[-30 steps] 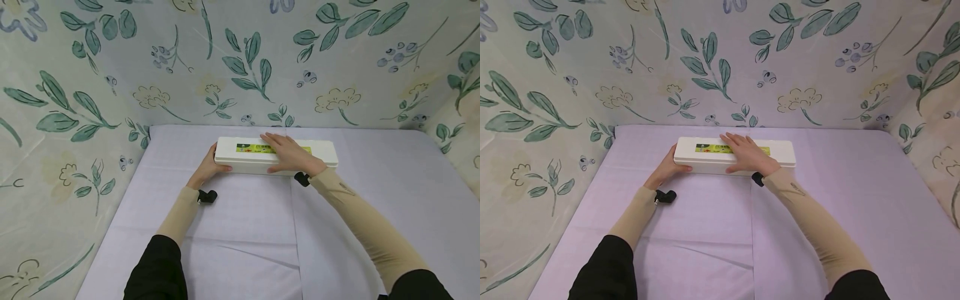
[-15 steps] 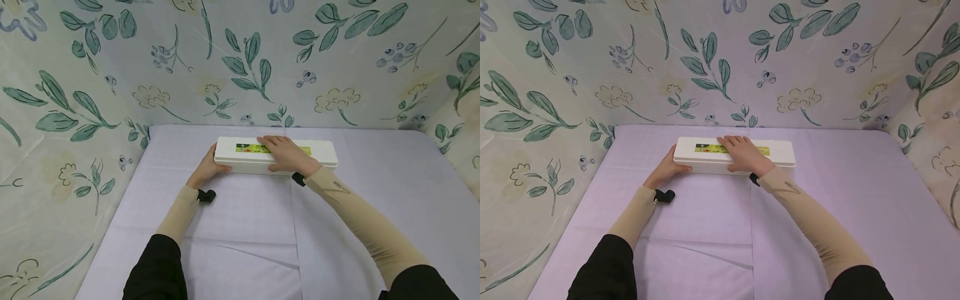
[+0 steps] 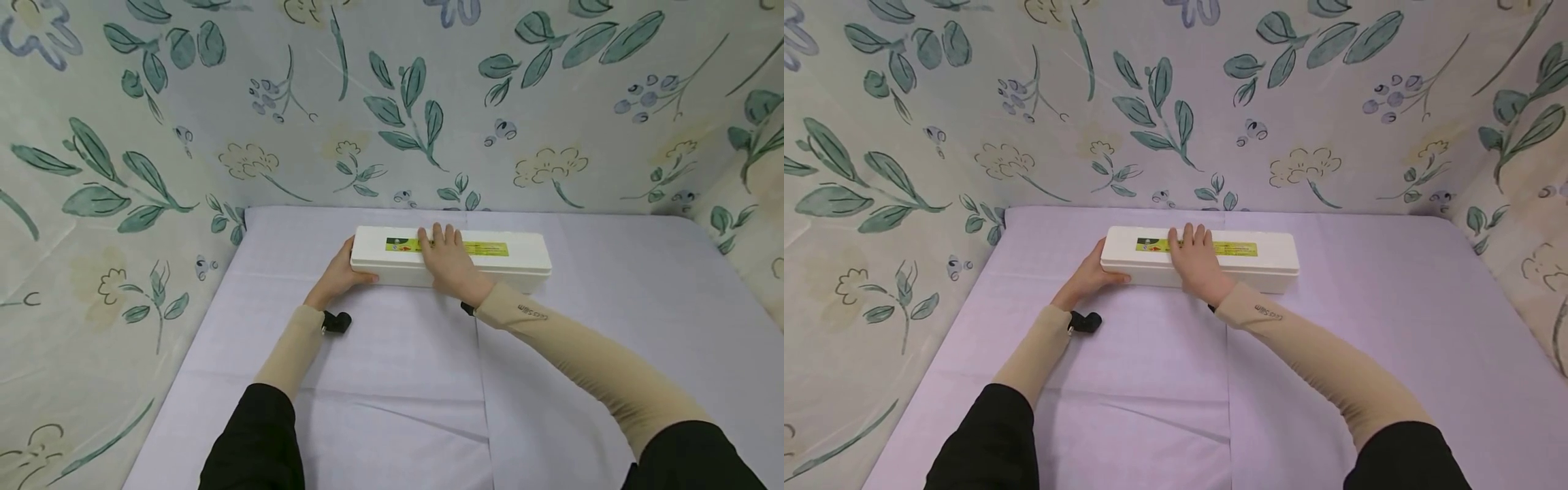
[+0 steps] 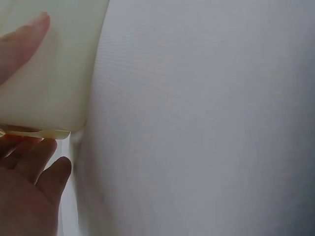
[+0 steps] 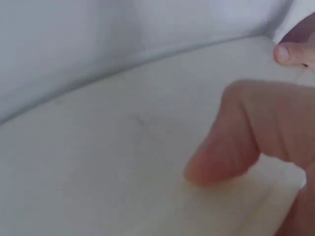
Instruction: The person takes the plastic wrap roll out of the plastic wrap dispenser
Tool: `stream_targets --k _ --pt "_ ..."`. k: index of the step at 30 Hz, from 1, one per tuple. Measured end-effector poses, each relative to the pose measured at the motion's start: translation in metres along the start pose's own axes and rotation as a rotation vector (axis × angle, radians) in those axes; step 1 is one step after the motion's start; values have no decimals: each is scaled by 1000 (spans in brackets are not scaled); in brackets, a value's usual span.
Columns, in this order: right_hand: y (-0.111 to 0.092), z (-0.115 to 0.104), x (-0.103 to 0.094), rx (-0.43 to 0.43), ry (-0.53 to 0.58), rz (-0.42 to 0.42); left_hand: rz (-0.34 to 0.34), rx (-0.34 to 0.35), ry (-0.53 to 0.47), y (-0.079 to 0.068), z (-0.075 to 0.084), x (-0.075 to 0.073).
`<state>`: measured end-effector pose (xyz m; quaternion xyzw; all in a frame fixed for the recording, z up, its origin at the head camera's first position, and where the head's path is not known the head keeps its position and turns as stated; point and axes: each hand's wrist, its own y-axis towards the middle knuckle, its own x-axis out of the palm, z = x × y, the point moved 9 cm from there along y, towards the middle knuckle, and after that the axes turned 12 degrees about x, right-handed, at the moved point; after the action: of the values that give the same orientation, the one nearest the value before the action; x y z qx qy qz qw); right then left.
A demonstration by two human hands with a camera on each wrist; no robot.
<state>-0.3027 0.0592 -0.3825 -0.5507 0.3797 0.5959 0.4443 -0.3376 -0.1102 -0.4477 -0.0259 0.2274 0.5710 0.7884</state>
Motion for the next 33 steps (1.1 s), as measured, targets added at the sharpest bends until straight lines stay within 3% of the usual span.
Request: stream_targets --k 4,10,17,24,33 --pt "0 -1 1 15 44 94 -1 10 20 0 2 0" --pt "1 5 -3 30 107 129 -5 49 34 1 6 2" --pt "3 7 -3 -9 89 68 -8 33 63 -3 10 0" --pt "7 12 -21 -47 129 103 -40 56 93 0 8 1" --pt "7 21 -12 -131 229 -51 -27 12 105 -2 5 -3"
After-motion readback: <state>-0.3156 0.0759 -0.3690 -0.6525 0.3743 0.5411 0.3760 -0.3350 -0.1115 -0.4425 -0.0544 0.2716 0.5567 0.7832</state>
